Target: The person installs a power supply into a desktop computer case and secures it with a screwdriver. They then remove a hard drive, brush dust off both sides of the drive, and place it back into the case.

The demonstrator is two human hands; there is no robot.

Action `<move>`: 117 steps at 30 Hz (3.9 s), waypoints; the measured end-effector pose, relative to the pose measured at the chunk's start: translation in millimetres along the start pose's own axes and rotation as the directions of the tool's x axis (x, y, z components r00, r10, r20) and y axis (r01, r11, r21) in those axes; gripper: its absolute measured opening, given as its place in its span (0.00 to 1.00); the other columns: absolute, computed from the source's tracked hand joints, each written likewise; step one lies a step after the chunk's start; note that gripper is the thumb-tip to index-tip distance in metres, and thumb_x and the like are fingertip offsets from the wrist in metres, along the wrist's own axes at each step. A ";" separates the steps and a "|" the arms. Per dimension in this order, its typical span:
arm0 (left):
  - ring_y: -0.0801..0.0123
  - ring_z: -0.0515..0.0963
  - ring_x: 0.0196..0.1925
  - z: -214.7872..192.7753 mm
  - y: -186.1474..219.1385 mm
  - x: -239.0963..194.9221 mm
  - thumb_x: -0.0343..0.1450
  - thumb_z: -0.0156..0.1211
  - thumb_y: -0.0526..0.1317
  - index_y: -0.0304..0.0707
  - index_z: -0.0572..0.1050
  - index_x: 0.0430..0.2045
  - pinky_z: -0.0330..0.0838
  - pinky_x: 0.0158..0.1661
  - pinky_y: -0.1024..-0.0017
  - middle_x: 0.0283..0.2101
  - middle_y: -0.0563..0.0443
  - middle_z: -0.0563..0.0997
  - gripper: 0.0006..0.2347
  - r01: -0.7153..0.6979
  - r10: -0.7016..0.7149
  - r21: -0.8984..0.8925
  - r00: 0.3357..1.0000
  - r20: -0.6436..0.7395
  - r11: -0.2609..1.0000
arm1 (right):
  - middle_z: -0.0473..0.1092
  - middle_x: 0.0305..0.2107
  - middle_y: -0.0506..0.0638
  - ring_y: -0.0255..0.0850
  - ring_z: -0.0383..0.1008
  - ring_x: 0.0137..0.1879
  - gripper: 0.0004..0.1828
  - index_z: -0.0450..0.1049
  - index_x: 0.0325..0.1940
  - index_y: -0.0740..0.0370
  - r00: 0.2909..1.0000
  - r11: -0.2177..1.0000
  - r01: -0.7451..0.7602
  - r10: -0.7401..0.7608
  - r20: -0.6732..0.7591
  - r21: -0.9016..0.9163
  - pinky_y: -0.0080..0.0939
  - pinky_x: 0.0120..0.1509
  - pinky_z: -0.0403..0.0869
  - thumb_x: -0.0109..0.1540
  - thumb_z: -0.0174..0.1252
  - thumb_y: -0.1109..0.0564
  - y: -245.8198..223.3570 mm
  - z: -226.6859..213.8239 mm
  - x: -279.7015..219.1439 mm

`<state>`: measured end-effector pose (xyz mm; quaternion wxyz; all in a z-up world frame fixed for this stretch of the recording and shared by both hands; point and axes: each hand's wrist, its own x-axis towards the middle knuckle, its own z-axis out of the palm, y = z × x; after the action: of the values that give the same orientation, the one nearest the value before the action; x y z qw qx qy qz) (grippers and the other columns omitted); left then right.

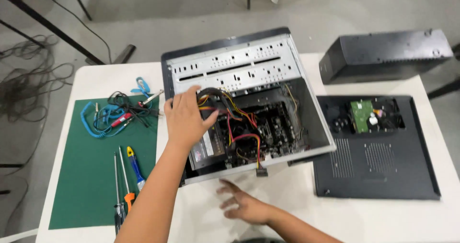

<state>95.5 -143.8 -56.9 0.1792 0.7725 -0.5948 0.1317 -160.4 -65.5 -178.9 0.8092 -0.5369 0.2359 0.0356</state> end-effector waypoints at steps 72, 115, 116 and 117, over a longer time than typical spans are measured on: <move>0.26 0.63 0.65 -21.2 -10.4 -51.2 0.68 0.47 0.71 0.55 0.67 0.61 0.46 0.66 0.36 0.67 0.27 0.61 0.32 -0.269 0.289 -0.109 0.849 0.443 0.957 | 0.66 0.53 0.61 0.54 0.69 0.56 0.18 0.62 0.35 0.51 0.792 0.384 0.605 -0.195 -0.579 0.698 0.50 0.51 0.71 0.41 0.46 0.56 -18.5 90.6 39.3; 0.45 0.80 0.53 11.2 -49.4 -19.9 0.63 0.69 0.51 0.56 0.74 0.33 0.57 0.65 0.51 0.51 0.40 0.74 0.11 -0.271 0.338 -0.344 0.929 0.152 0.899 | 0.60 0.58 0.63 0.53 0.72 0.47 0.44 0.55 0.68 0.74 0.749 0.633 0.608 -0.256 -0.611 0.480 0.49 0.39 0.77 0.45 0.51 0.66 8.3 101.7 108.6; 0.47 0.81 0.52 12.8 -50.5 -19.1 0.63 0.69 0.51 0.57 0.74 0.32 0.58 0.65 0.52 0.50 0.42 0.74 0.11 -0.278 0.341 -0.333 0.928 0.147 0.901 | 0.61 0.58 0.63 0.53 0.72 0.46 0.45 0.56 0.68 0.73 0.758 0.628 0.596 -0.236 -0.608 0.500 0.49 0.40 0.76 0.45 0.50 0.65 10.9 99.3 109.8; 0.49 0.81 0.50 15.2 -51.1 -18.6 0.64 0.69 0.51 0.58 0.74 0.31 0.59 0.64 0.53 0.50 0.45 0.74 0.10 -0.286 0.346 -0.325 0.927 0.143 0.901 | 0.61 0.57 0.63 0.54 0.72 0.46 0.45 0.57 0.68 0.73 0.766 0.623 0.585 -0.213 -0.606 0.519 0.50 0.40 0.76 0.44 0.48 0.65 14.0 97.0 110.7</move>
<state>139.9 -122.5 -84.4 0.2097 0.6383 -0.7406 -0.0093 -33.4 4.6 -207.0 0.8458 -0.2303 0.2976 -0.3782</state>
